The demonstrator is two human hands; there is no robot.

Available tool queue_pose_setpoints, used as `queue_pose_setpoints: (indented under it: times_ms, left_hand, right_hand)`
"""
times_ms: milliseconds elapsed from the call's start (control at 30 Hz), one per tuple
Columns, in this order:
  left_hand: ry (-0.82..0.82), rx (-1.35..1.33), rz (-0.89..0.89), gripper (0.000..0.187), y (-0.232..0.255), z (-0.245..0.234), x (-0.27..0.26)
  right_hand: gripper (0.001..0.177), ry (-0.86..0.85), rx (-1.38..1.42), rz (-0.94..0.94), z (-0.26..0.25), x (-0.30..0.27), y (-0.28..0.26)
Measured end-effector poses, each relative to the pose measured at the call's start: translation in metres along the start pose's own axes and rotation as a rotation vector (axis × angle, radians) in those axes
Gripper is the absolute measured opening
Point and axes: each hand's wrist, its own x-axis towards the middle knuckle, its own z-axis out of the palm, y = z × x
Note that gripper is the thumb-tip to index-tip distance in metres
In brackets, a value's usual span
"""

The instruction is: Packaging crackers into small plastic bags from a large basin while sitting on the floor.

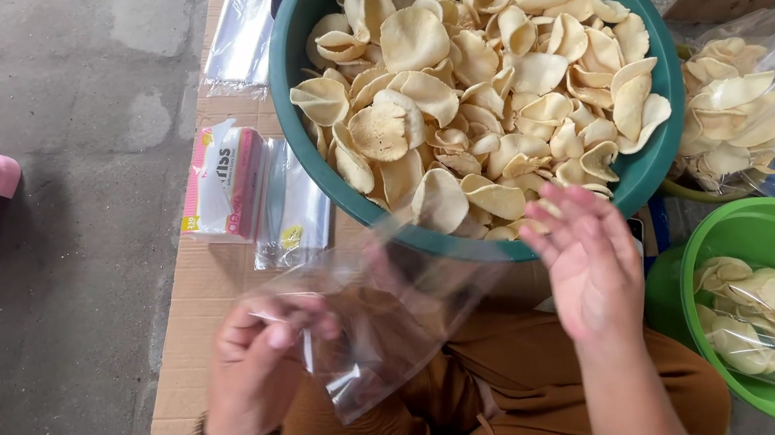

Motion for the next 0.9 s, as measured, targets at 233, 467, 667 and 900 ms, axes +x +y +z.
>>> queue_pose_setpoints:
  times_ms: [233,467,667,900]
  left_hand:
    - [0.064,0.052,0.046,0.043,0.024,-0.01,-0.015]
    - [0.282,0.329,0.016,0.018,0.026,-0.044,-0.033]
    - [0.301,0.131,0.006,0.027,0.021,-0.031,-0.024]
    - [0.178,0.331,0.104,0.013,0.011,-0.015,-0.018]
  right_hand:
    - [0.061,-0.393,-1.365,-0.025,0.061,0.084,0.006]
    - [0.093,-0.525,-1.788,0.282,0.094,0.105,0.01]
    - [0.087,-0.562,-1.841,0.342,0.095,0.105,0.008]
    - [0.054,-0.49,-1.75,0.172,0.069,0.109,0.028]
